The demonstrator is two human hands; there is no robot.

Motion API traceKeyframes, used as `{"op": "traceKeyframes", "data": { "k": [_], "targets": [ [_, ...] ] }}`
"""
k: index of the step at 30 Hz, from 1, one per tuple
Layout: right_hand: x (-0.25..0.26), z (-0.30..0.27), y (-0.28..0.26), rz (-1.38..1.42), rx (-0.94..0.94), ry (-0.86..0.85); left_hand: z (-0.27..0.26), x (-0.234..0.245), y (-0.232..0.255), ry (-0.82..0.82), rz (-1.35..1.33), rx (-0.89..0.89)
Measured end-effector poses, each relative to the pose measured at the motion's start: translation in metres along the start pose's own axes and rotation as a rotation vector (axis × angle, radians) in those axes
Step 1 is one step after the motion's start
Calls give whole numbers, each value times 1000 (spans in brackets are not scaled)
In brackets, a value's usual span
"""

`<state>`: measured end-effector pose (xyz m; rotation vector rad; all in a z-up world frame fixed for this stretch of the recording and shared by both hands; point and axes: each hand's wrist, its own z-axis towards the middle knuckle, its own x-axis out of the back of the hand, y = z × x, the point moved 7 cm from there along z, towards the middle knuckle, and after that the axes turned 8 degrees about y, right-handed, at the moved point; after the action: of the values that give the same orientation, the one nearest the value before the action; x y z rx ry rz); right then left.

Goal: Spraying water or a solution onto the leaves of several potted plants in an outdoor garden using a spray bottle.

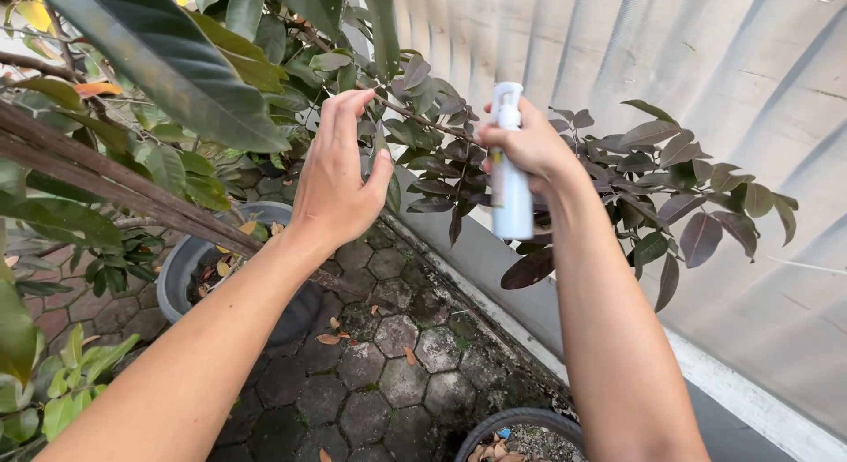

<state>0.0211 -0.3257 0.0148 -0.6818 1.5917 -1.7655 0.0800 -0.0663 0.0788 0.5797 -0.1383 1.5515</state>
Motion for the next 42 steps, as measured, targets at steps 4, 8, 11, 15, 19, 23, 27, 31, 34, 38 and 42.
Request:
{"op": "traceKeyframes", "data": {
  "k": [4, 8, 11, 15, 19, 23, 27, 31, 34, 38, 42],
  "targets": [
    [46, -32, -2, -245, 16, 174, -1, -1, 10, -49, 24, -24],
    [96, -55, 7, -319, -62, 399, -6, -16, 19, -105, 23, -79],
    [116, -65, 13, -301, -91, 426, -4, -31, 23, -113, -1, -92],
    [138, -90, 9, -271, 28, 381, -5, -50, 31, -152, -34, -38],
    [184, -131, -12, -199, 143, 455, 4, -65, 46, -181, -77, -68],
    [238, -148, 14, -126, 1, 525, 10, -72, 68, -239, -85, -148],
    [265, -157, 40, -3, -102, 496, 8, -85, 80, -268, -136, -170],
    [273, -180, 32, 49, -75, 530, 7, -97, 88, -270, -177, -169],
    [280, -198, 23, 77, -27, 586, 8, -102, 97, -290, -199, -176],
    [316, -205, 45, 95, -40, 656, 11, -107, 107, -308, -186, -204],
    [341, -210, 77, 140, -113, 669, 9, -111, 105, -314, -193, -177]
  ]
}}
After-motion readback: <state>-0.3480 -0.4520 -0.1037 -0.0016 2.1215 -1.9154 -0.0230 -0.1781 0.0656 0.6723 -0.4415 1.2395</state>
